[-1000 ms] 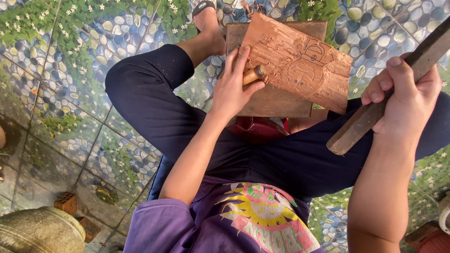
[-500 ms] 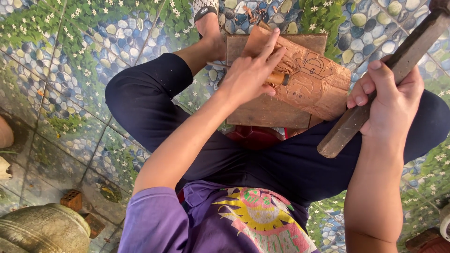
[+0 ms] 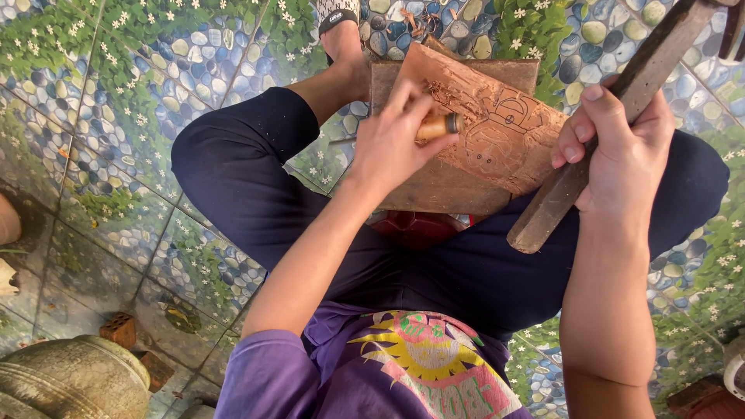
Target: The person carves a wooden plank with a hammer and a chisel while sitting on the floor.
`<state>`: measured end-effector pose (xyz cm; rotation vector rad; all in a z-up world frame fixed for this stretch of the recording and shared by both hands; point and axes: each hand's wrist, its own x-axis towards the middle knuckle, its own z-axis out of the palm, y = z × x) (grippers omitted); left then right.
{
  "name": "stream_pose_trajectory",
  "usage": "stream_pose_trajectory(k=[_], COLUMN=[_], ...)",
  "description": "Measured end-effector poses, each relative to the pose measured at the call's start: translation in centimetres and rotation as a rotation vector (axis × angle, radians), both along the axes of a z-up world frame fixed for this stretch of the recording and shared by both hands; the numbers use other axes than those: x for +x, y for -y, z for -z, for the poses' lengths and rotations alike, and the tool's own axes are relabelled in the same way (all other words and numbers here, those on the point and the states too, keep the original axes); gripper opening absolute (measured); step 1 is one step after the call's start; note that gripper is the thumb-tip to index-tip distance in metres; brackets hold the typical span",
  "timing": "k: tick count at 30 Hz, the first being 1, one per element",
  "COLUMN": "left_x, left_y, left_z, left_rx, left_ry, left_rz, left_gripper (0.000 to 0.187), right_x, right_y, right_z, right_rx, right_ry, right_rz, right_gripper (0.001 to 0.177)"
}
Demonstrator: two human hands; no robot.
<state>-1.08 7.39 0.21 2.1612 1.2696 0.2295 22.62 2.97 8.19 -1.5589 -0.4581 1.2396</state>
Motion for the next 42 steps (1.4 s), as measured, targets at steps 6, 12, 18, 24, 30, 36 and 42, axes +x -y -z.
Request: stream_pose_trajectory(k=[6,12,18,24,30,36,42], left_x=[0.5,0.6,0.2,1.6,1.7,-0.6,-1.7], left_y=[1.5,1.7,2.3,2.9,3.2,1.9,2.8], left_z=[-0.4,-0.9,0.6,0.4,0.4,1.3,2.6], left_rx=[-0.151,-0.205,-0.050,-0.082,-0.094,-0.034,0.350], left_ry=[-0.235,-0.247,-0.239,-0.304,-0.302,-0.198,-0.169], left_rz=[-0.103,-0.052,0.048,0.007,0.047,0.324,0.652], left_gripper=[0.048,0.041,0.041,0.019,0.026,0.023,0.023], right_x=[0.1,0.7,0.7,0.4,0.6,0.8,0.7], right_y=[0.1,0.6,0.8,0.8,0.8,1.0,1.0], right_z=[0.0,0.7,0.2,-0.2,-0.2,-0.1,-0.1], right_rx=[0.017,0.041,0.030,0.014,0.011,0.015,0.012], right_ry=[0.004,-0.001,0.017,0.034,0.033,0.021,0.036], right_rz=[-0.016,0.010,0.002,-0.018,-0.005,-0.006,-0.001], right_gripper=[0.015,0.015,0.014,0.014,0.013,0.013,0.014])
